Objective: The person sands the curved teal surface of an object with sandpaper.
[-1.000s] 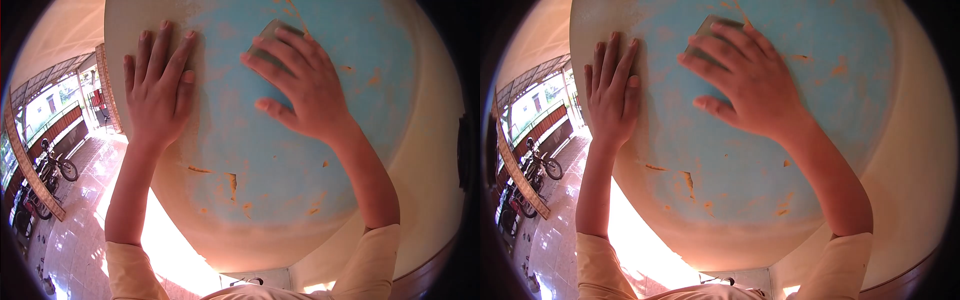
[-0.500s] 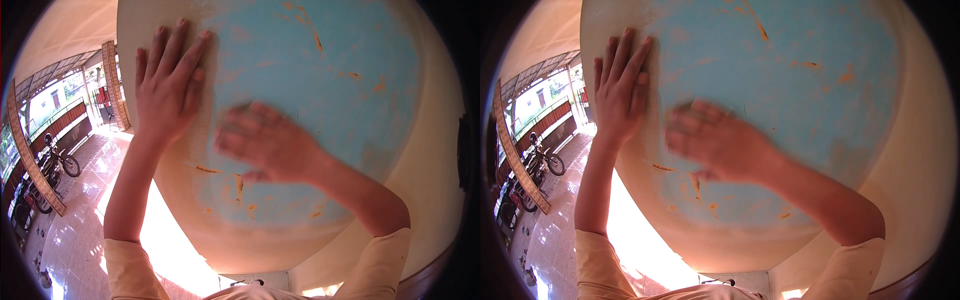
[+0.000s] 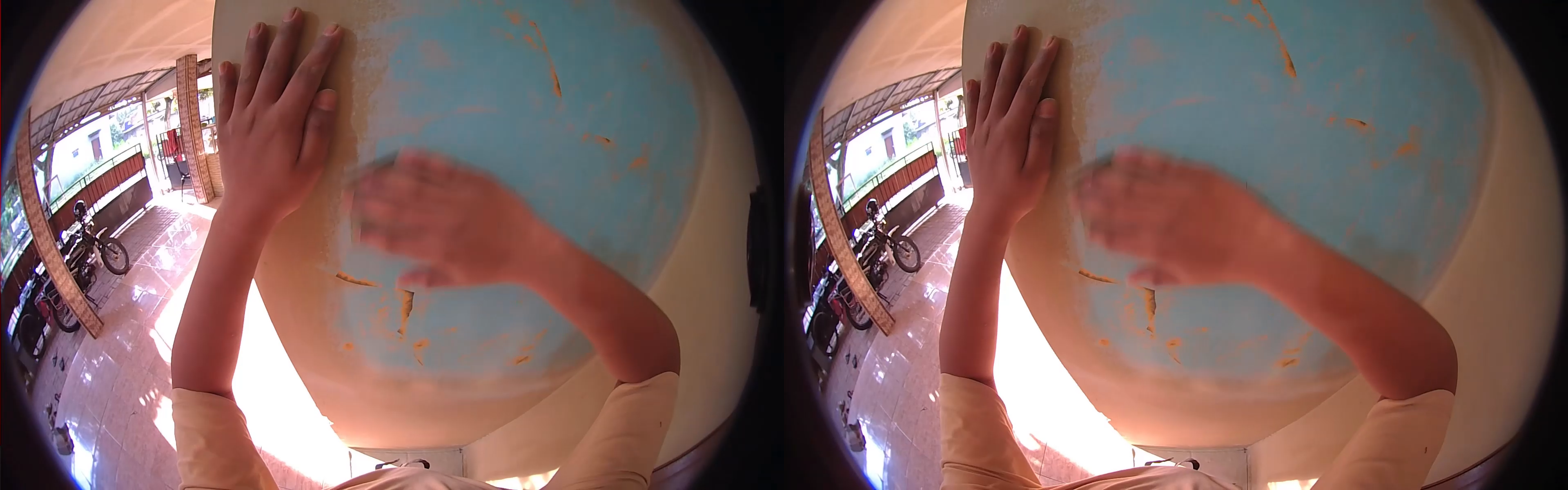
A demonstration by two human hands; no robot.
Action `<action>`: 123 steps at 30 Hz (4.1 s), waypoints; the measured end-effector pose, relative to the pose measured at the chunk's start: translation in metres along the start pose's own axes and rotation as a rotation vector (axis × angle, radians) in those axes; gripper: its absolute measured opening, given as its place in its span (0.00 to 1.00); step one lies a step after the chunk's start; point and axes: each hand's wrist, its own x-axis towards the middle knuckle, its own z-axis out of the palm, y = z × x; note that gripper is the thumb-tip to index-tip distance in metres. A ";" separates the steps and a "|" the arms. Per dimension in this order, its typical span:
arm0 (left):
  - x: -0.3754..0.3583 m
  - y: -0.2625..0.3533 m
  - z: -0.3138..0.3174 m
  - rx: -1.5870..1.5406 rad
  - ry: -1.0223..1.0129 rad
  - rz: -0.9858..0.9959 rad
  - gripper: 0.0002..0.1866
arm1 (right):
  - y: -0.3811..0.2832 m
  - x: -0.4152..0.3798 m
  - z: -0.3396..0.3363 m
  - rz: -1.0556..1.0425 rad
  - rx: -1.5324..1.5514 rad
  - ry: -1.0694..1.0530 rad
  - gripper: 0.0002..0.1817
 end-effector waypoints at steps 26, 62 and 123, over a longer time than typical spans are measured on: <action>-0.004 -0.008 0.006 -0.092 0.076 -0.016 0.27 | 0.082 0.008 -0.043 0.347 -0.289 0.249 0.31; 0.133 -0.010 0.035 0.012 0.070 0.114 0.31 | 0.120 -0.048 -0.079 0.562 -0.419 0.131 0.38; 0.189 -0.052 0.026 0.102 -0.046 -0.030 0.32 | 0.183 0.045 -0.099 0.783 -0.451 0.331 0.40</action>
